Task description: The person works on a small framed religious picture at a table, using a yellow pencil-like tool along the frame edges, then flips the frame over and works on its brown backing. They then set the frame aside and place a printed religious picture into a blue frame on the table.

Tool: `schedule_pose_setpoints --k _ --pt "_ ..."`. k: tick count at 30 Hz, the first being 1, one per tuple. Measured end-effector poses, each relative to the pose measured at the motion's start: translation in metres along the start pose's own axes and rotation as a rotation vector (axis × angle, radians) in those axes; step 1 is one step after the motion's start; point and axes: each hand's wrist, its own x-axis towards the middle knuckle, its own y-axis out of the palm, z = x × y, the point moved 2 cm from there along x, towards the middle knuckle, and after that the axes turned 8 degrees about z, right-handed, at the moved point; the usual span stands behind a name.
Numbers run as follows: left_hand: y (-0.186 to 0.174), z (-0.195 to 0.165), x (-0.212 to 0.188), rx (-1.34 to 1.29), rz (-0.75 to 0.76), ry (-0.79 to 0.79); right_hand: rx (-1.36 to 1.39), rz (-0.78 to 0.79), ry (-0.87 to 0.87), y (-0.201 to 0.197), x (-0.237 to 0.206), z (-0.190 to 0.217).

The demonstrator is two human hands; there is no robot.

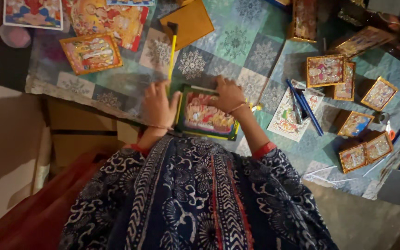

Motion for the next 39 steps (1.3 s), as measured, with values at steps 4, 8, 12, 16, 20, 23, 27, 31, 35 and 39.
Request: schedule_pose_setpoints --k 4,8,12,16,20,23,27,31,35,39 --pt "0.008 -0.002 -0.004 -0.051 0.086 0.024 0.532 0.296 -0.080 0.011 0.000 -0.019" --pt "0.044 0.010 0.010 -0.656 0.332 0.010 0.831 0.294 -0.053 0.011 -0.008 -0.046" --pt "0.077 0.007 0.028 -0.661 0.427 0.081 0.710 0.070 -0.170 -0.003 -0.002 -0.059" --pt "0.088 -0.008 0.045 -0.710 0.599 0.038 0.806 -0.039 -0.246 -0.012 0.019 -0.054" --pt "0.085 -0.024 0.048 -0.766 0.574 0.209 0.785 0.007 -0.181 -0.013 0.038 -0.050" --pt "0.089 -0.026 0.046 -0.704 0.660 0.077 0.764 -0.034 -0.201 -0.009 0.044 -0.049" --pt "0.096 -0.023 0.042 -0.653 0.661 0.073 0.702 -0.054 -0.037 0.002 0.047 -0.048" --pt "0.101 -0.019 0.041 -0.570 0.660 0.092 0.781 -0.085 -0.019 0.008 0.046 -0.043" --pt "0.102 -0.019 0.041 -0.576 0.648 0.101 0.616 -0.206 -0.119 0.005 0.042 -0.038" --pt "0.100 -0.022 0.043 -0.597 0.646 0.133 0.618 -0.203 -0.160 -0.002 0.040 -0.038"
